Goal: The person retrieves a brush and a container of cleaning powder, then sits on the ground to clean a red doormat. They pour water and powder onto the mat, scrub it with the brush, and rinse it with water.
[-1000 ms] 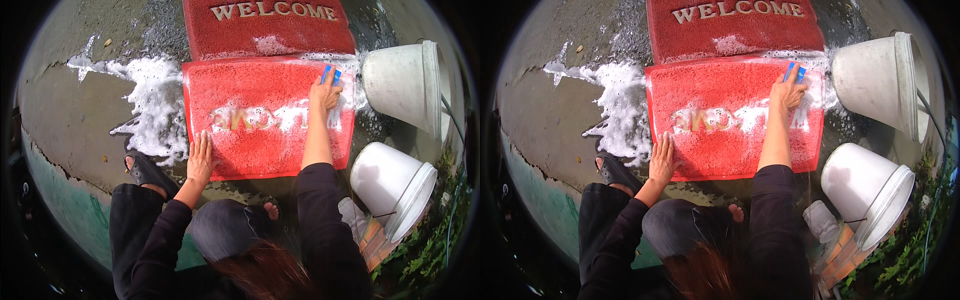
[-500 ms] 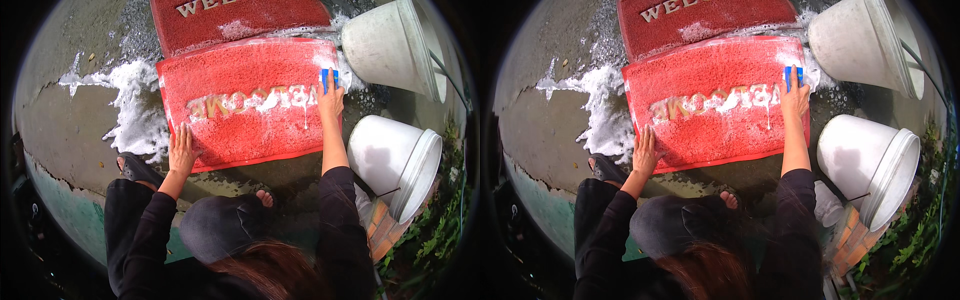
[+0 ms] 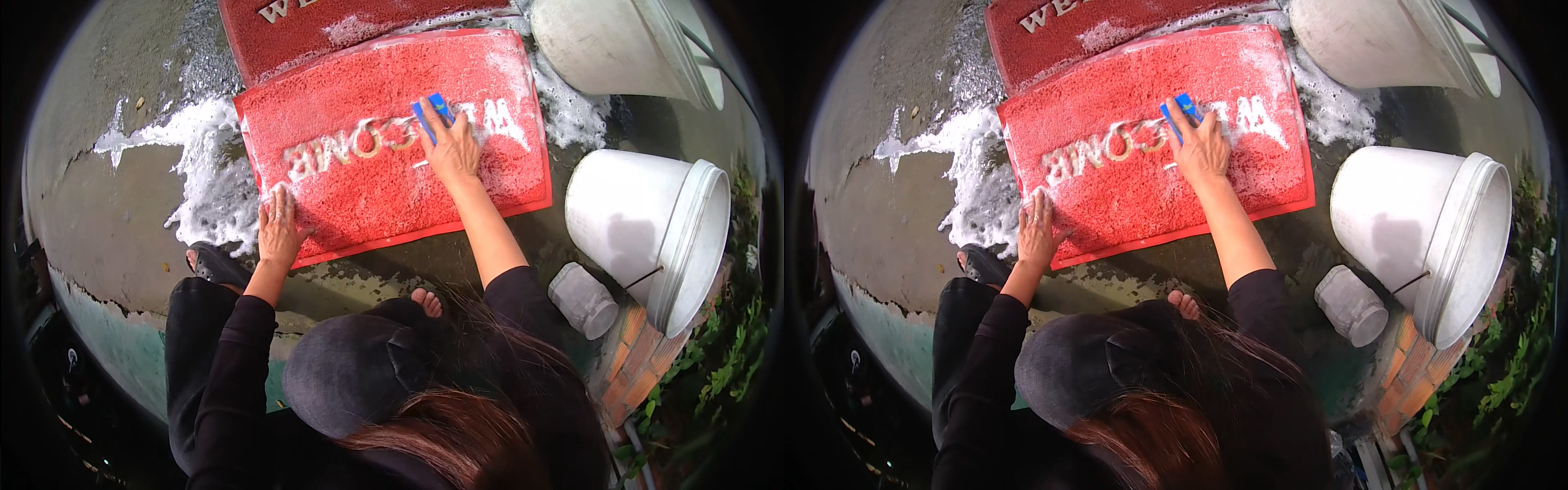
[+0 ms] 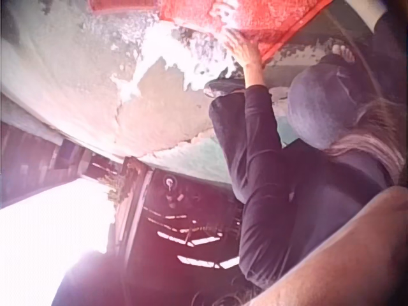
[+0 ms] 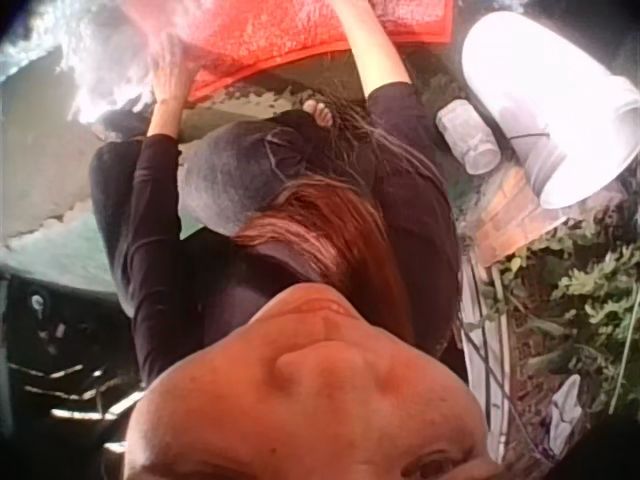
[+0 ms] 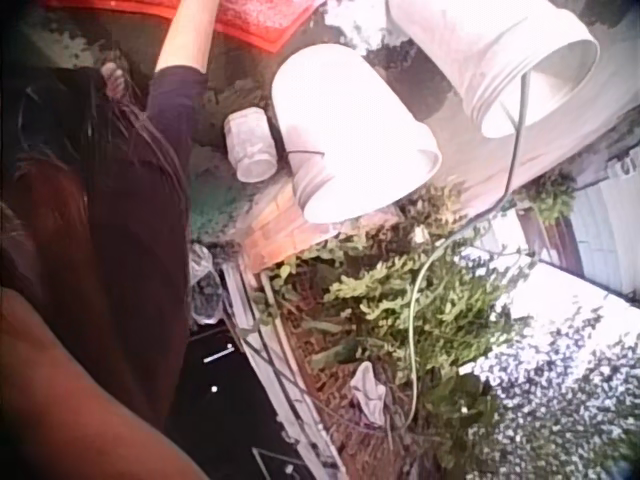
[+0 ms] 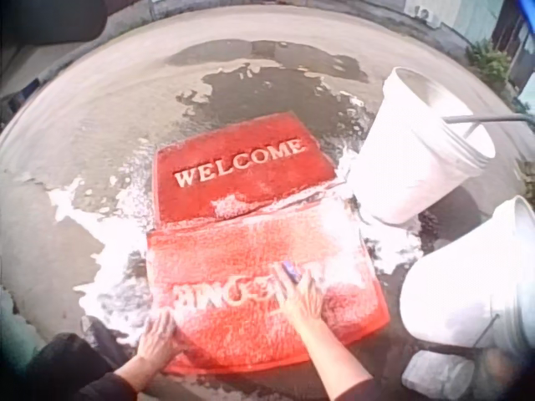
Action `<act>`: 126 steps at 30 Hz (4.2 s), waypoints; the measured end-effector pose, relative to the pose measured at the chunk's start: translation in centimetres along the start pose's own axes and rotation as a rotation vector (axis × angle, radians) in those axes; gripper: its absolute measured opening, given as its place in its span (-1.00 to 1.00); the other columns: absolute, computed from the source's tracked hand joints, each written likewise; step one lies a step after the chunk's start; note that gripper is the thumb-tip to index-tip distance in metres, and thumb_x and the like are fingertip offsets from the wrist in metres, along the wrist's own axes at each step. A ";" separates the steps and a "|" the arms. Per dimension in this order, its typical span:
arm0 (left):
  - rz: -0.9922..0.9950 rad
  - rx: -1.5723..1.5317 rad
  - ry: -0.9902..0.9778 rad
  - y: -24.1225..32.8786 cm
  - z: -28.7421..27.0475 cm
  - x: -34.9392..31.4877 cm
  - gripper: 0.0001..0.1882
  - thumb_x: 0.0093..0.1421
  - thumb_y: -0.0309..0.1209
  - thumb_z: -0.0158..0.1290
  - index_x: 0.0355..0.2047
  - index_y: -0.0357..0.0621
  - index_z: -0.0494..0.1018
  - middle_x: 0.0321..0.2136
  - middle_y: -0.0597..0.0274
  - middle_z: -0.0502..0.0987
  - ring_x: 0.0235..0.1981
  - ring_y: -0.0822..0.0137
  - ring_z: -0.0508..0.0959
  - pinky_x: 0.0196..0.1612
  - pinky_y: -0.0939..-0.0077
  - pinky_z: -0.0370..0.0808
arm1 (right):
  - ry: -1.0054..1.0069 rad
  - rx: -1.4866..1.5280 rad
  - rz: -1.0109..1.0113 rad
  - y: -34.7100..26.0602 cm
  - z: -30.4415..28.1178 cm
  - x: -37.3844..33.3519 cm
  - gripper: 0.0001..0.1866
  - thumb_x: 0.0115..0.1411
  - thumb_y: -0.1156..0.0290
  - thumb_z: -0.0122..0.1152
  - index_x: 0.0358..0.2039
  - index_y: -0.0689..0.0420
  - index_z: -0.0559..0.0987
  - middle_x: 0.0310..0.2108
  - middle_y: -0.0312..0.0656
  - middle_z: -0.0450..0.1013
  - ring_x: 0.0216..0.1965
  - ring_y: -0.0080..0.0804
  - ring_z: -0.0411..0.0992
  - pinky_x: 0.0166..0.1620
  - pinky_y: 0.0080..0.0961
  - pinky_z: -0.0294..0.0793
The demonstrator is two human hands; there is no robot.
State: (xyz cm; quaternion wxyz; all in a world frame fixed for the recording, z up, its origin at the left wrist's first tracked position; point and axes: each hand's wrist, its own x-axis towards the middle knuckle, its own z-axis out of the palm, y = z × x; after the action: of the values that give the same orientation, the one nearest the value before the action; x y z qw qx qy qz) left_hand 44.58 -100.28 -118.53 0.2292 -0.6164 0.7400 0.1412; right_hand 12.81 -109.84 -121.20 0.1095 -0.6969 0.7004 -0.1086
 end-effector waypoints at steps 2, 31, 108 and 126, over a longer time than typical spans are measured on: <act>0.015 -0.006 -0.001 0.4 0.0 0.0 -0.08 -0.04 0.02 0.08 0.19 -0.26 -0.01 0.25 0.05 -0.08 0.26 0.16 -0.04 0.25 0.18 -0.10 | 0.046 -0.227 0.261 9.6 -2.5 0.3 -0.34 0.05 0.10 0.13 0.17 -0.48 0.12 -0.37 -0.04 0.19 -0.36 -0.09 0.34 -0.41 -0.24 0.43; 0.012 0.111 -0.053 0.7 -0.7 0.5 -0.08 -0.01 0.10 0.03 0.19 -0.25 -0.01 0.22 0.06 0.00 0.25 0.19 -0.01 0.24 0.08 -0.11 | -0.005 0.126 -0.116 -7.4 1.9 -14.1 -0.32 -0.02 0.22 0.21 0.11 -0.55 0.21 -0.37 -0.11 0.17 -0.40 -0.18 0.30 -0.45 -0.34 0.36; -0.097 -2.162 0.663 1.9 -25.6 4.1 -0.78 0.23 -0.32 -0.13 -0.22 -0.20 0.34 -0.37 0.18 0.51 -0.43 0.34 0.55 -0.39 0.47 0.55 | -0.145 2.329 0.549 -0.5 -15.1 -6.7 -0.37 0.01 -0.03 0.13 -0.01 0.11 0.26 -0.07 0.00 0.31 -0.03 0.05 0.31 -0.06 -0.04 0.35; -0.504 -2.240 0.558 4.9 -6.5 -3.4 -0.74 0.23 -0.26 -0.11 -0.18 -0.18 0.34 -0.34 0.22 0.51 -0.38 0.33 0.55 -0.36 0.32 0.56 | -0.831 1.403 0.755 2.4 -6.8 -2.5 -0.67 -0.12 0.32 0.34 -0.35 0.22 0.53 -0.47 -0.23 0.50 -0.54 -0.49 0.46 -0.43 -0.56 0.46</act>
State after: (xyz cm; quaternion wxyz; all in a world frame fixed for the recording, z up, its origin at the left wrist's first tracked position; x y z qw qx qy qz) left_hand 39.20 -99.61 -111.52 -0.5874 -0.6119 0.0854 0.5227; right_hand 8.46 -107.29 -115.42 0.7831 -0.1760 0.5593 -0.2074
